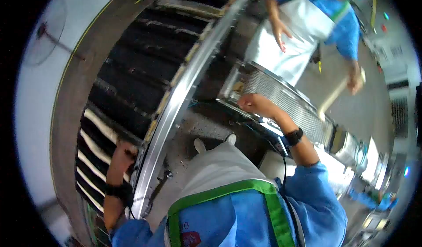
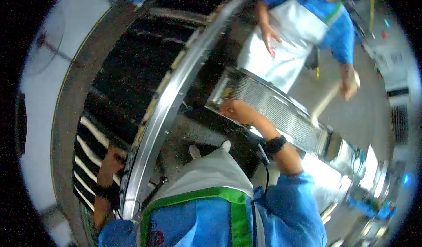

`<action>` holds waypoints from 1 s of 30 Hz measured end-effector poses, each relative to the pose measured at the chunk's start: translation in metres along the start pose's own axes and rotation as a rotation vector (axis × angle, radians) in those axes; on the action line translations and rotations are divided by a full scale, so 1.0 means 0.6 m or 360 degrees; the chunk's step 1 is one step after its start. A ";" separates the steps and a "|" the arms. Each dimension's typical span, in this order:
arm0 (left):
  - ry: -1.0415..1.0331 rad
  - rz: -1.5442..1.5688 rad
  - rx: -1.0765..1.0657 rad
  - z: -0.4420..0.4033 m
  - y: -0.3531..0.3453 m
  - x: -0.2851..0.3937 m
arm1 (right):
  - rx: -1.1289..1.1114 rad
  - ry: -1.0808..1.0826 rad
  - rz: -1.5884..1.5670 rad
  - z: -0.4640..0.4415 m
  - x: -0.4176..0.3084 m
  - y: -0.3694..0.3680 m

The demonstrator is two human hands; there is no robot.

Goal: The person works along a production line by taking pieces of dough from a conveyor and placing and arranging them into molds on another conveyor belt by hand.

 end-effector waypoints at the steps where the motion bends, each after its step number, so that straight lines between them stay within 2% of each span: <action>1: -0.0052 -0.0370 -0.0051 0.009 -0.009 0.010 | -0.0044 0.0038 0.0079 0.001 0.011 -0.001; 2: -0.0116 -0.0739 -0.0092 0.018 -0.018 0.021 | -0.0073 0.0050 0.0150 0.014 0.025 0.002; 4: -0.0101 -0.0735 0.0595 0.033 0.015 0.051 | 0.0015 -0.0049 0.0158 0.048 0.062 0.043; 5: -0.0172 -0.0302 0.0928 0.034 0.054 0.052 | 0.0031 -0.0088 0.0157 0.075 0.085 0.069; 6: -0.0438 -0.0202 0.0625 0.014 0.013 0.098 | 0.0109 -0.0170 0.0131 0.103 0.116 0.101; 8: -0.0387 -0.0209 0.0814 0.012 -0.157 0.216 | 0.0174 -0.0407 0.0229 0.154 0.193 0.148; 10: -0.0597 -0.0472 0.0493 -0.063 -0.202 0.252 | 0.0255 -0.0481 0.0192 0.216 0.245 0.179; 11: -0.0521 -0.0179 0.0364 -0.069 -0.307 0.257 | 0.0277 -0.0495 0.0187 0.257 0.275 0.187; 12: -0.0525 -0.0212 0.0292 -0.095 -0.360 0.251 | 0.0357 -0.0613 0.0202 0.304 0.331 0.189; 14: -0.0661 -0.0650 0.0400 -0.134 -0.424 0.261 | 0.0529 -0.0680 0.0222 0.391 0.424 0.190; 15: -0.0663 -0.0671 0.0363 -0.162 -0.448 0.262 | 0.0639 -0.0698 0.0248 0.425 0.436 0.200; 17: -0.0977 -0.0509 -0.0231 -0.181 -0.533 0.274 | 0.0608 -0.1162 0.0342 0.494 0.478 0.209; 18: -0.0761 -0.0421 -0.0210 -0.197 -0.563 0.265 | 0.0448 -0.1233 0.0428 0.528 0.481 0.205; 19: -0.0548 -0.0323 -0.0190 -0.216 -0.606 0.261 | 0.0886 -0.1045 0.0139 0.611 0.501 0.194; 20: -0.0663 -0.0400 0.0098 -0.186 -0.613 0.272 | 0.1014 -0.1053 0.0098 0.639 0.475 0.203; 21: -0.0620 -0.0356 -0.0066 -0.239 -0.577 0.266 | 0.0907 -0.1180 0.0122 0.642 0.417 0.209; 22: -0.0715 -0.0295 -0.0126 -0.280 -0.536 0.273 | 0.0855 -0.1152 0.0293 0.663 0.445 0.185; 23: -0.0716 -0.0200 0.0092 -0.305 -0.507 0.271 | 0.0984 -0.1248 0.0125 0.704 0.442 0.172; 24: -0.0721 -0.0102 0.0308 -0.326 -0.480 0.268 | 0.0860 -0.1435 0.0118 0.733 0.474 0.150; 25: -0.0742 -0.0160 0.0440 -0.299 -0.473 0.294 | 0.0993 -0.1594 -0.0386 0.717 0.429 0.157; 26: -0.0950 -0.0700 0.0487 -0.420 -0.417 0.300 | 0.1070 -0.1581 -0.0462 0.739 0.437 0.136; 27: -0.0880 -0.0753 0.0939 -0.441 -0.377 0.293 | 0.1145 -0.1567 -0.0540 0.755 0.454 0.130; 29: -0.0533 -0.0487 0.1031 -0.376 -0.391 0.306 | 0.1069 -0.1575 -0.0485 0.738 0.440 0.140; 30: -0.0472 -0.0295 0.1035 -0.373 -0.380 0.310 | 0.1076 -0.1584 -0.0527 0.734 0.423 0.142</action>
Point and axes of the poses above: each hand's wrist, its own z-axis away from the middle knuckle, its own y-axis out of the back of the hand, x = y × z, the point moved 9 cm from there along -z, towards the middle knuckle, and after that the axes turned 2 degrees about x, right-handed, at the moved point
